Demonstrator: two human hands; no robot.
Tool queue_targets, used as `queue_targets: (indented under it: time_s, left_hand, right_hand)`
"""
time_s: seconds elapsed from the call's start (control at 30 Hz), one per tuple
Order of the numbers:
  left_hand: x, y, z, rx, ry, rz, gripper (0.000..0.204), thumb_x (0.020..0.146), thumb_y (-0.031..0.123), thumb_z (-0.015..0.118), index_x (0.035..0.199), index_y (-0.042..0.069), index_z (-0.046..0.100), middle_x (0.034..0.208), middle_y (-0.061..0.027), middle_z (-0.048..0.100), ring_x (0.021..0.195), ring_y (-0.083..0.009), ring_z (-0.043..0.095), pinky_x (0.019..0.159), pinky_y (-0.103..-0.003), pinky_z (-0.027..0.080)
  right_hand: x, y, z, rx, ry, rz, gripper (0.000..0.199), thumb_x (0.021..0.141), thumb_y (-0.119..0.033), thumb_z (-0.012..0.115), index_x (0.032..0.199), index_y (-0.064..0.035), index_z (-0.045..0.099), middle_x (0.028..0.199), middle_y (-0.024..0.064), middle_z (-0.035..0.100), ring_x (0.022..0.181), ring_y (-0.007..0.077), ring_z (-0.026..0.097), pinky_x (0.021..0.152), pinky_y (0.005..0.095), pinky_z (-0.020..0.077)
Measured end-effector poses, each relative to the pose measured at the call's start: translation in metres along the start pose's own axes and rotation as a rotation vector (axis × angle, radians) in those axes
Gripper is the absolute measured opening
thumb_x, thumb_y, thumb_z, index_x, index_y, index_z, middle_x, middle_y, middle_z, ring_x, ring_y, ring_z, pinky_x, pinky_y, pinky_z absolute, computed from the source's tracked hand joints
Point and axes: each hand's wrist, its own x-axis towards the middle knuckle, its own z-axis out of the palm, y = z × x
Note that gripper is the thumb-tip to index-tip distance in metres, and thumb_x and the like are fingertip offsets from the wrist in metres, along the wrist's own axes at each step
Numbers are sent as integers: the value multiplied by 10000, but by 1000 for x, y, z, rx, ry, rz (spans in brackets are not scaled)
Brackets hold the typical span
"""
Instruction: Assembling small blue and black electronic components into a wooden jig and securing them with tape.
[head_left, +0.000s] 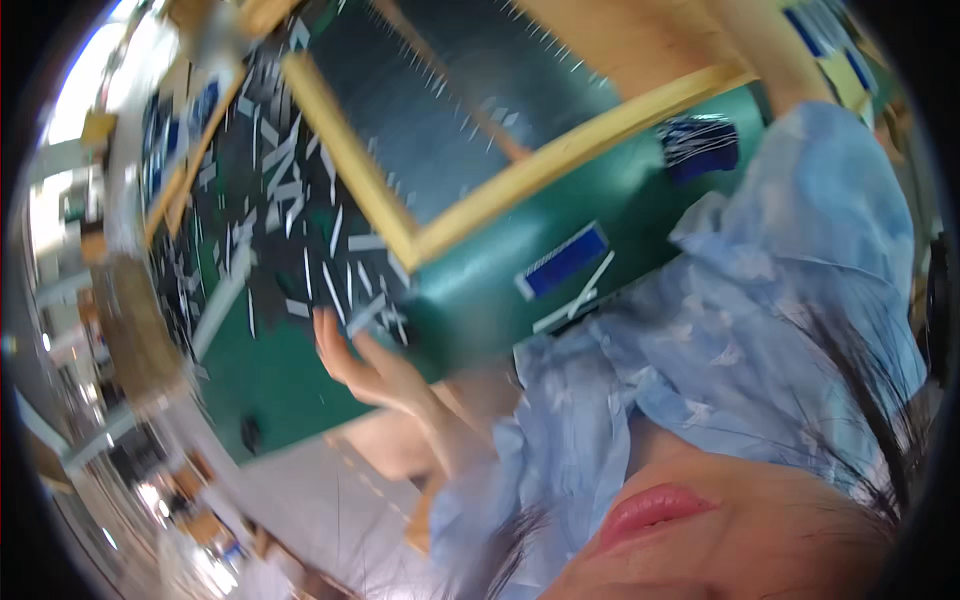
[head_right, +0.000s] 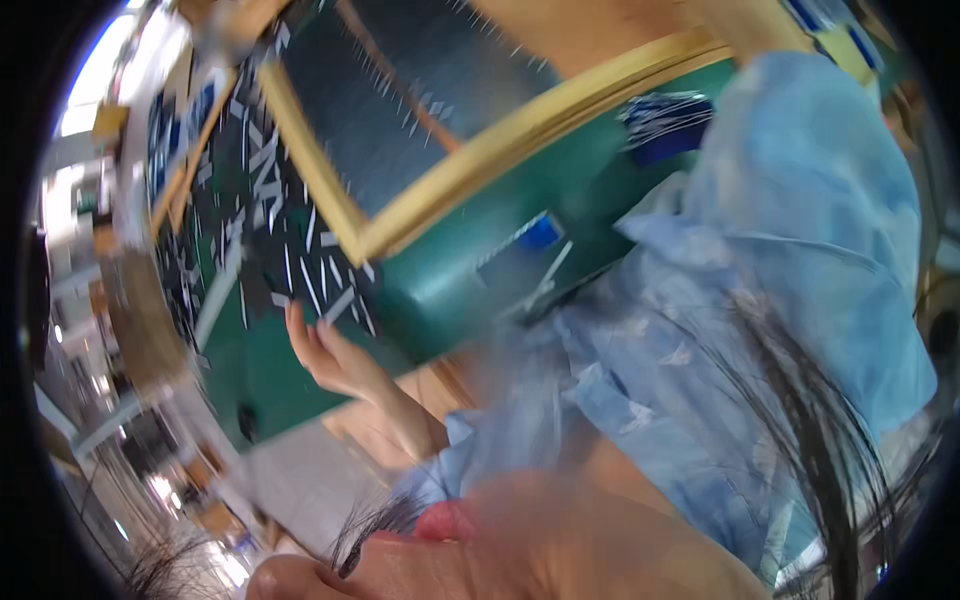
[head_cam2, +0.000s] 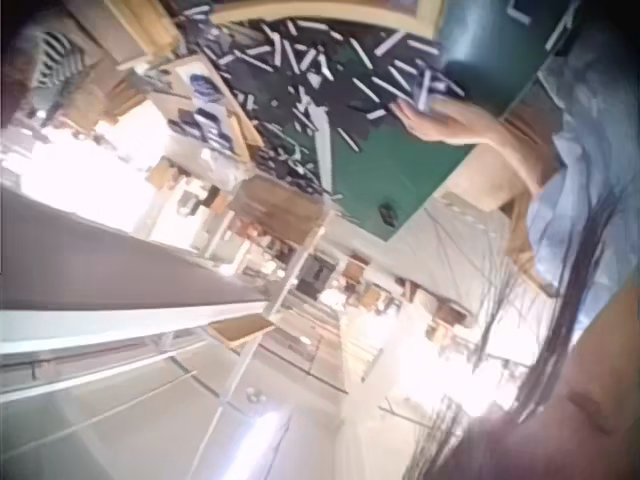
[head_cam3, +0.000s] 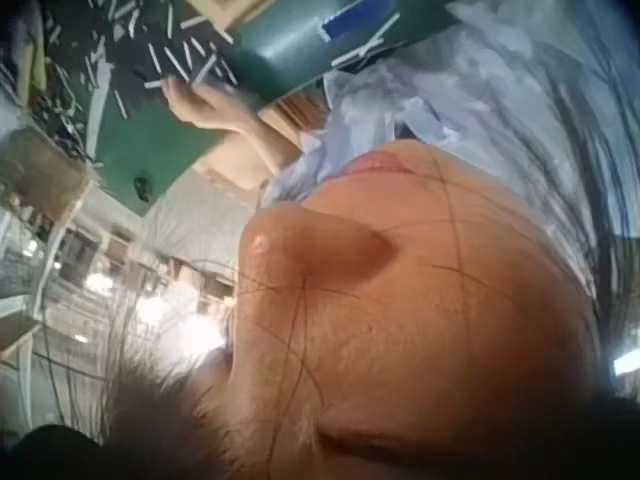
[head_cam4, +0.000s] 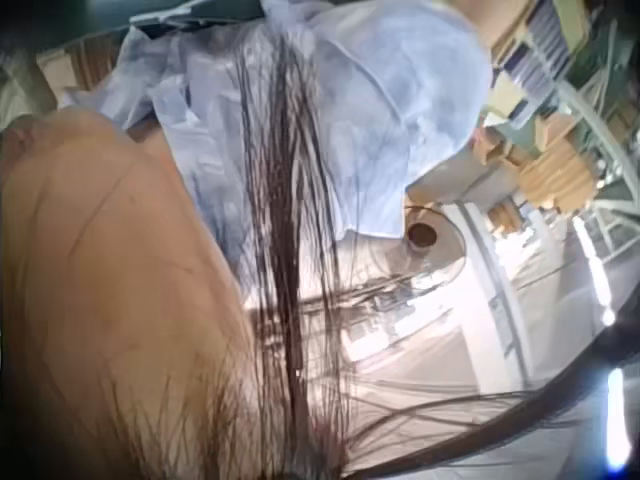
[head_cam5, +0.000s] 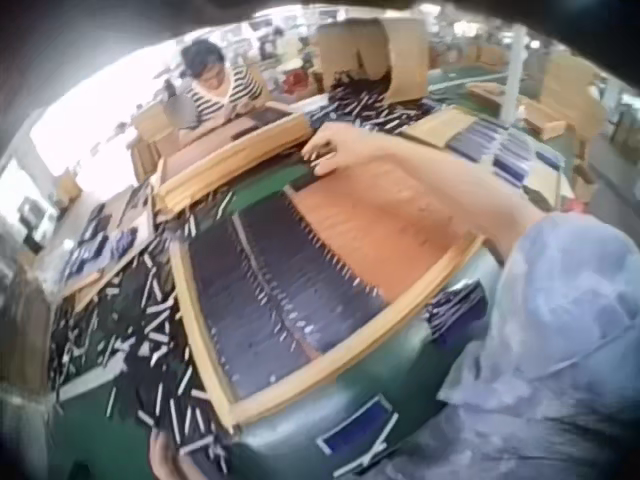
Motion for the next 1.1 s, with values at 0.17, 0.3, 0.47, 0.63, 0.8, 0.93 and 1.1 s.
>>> queue_targets:
  time_s: [0.17, 0.3, 0.47, 0.63, 0.8, 0.93, 1.1]
  left_hand:
    - [-1, -54, -10, 402, -370, 146, 357, 857, 72, 549, 1213, 66, 565, 1380, -214, 406, 1219, -415, 355, 1015, -475, 309]
    - [-5, -48, -22, 403, -268, 182, 275, 824, 74, 617, 1099, 63, 621, 1312, -200, 479, 1199, -403, 388, 1002, -473, 330]
    - [-20, 9, -31, -495, -170, -261, 166, 833, -51, 615, 988, -46, 557, 911, -157, 657, 801, -185, 642, 706, -263, 515]
    - [-47, 99, -33, -778, -569, -364, 188, 870, -12, 598, 1044, -62, 549, 846, -135, 656, 676, -145, 632, 594, -218, 494]
    - [-55, 103, -30, -998, -497, -514, 224, 927, 77, 541, 1087, -77, 567, 845, -127, 644, 665, -127, 585, 535, -203, 449]
    - [-63, 119, -22, -953, -526, -495, 253, 936, 100, 533, 1096, -91, 569, 858, -141, 650, 675, -153, 624, 564, -220, 510]
    - [-68, 125, -14, -1001, -515, -593, 290, 940, 145, 530, 1099, -92, 577, 804, -127, 657, 636, -143, 629, 580, -215, 480]
  right_hand:
    - [-22, -106, 10, -76, 40, -147, 269, 762, -107, 726, 1016, -40, 663, 885, 55, 590, 774, 146, 553, 691, 270, 443]
    - [-63, -180, 17, -29, 16, -63, 231, 773, -75, 719, 995, -40, 667, 874, 35, 574, 729, 129, 529, 647, 254, 429]
    - [-112, -246, 57, 290, -84, -336, 169, 731, -115, 749, 872, -43, 689, 757, 53, 662, 673, 187, 624, 586, 287, 471]
    - [-129, -303, 96, 424, -258, -217, 259, 681, -127, 759, 876, -46, 610, 753, 38, 583, 660, 240, 589, 628, 332, 459]
    - [-165, -291, 92, 290, -152, -169, 348, 681, -170, 765, 936, -48, 562, 834, 59, 586, 761, 257, 592, 668, 352, 461]
    - [-171, -299, 100, 129, 159, -378, 424, 661, -242, 756, 982, -81, 531, 894, 56, 564, 827, 260, 560, 699, 361, 440]
    - [-175, -298, 113, -305, 285, -645, 235, 735, -277, 629, 901, -128, 555, 824, -1, 527, 829, 177, 527, 714, 320, 417]
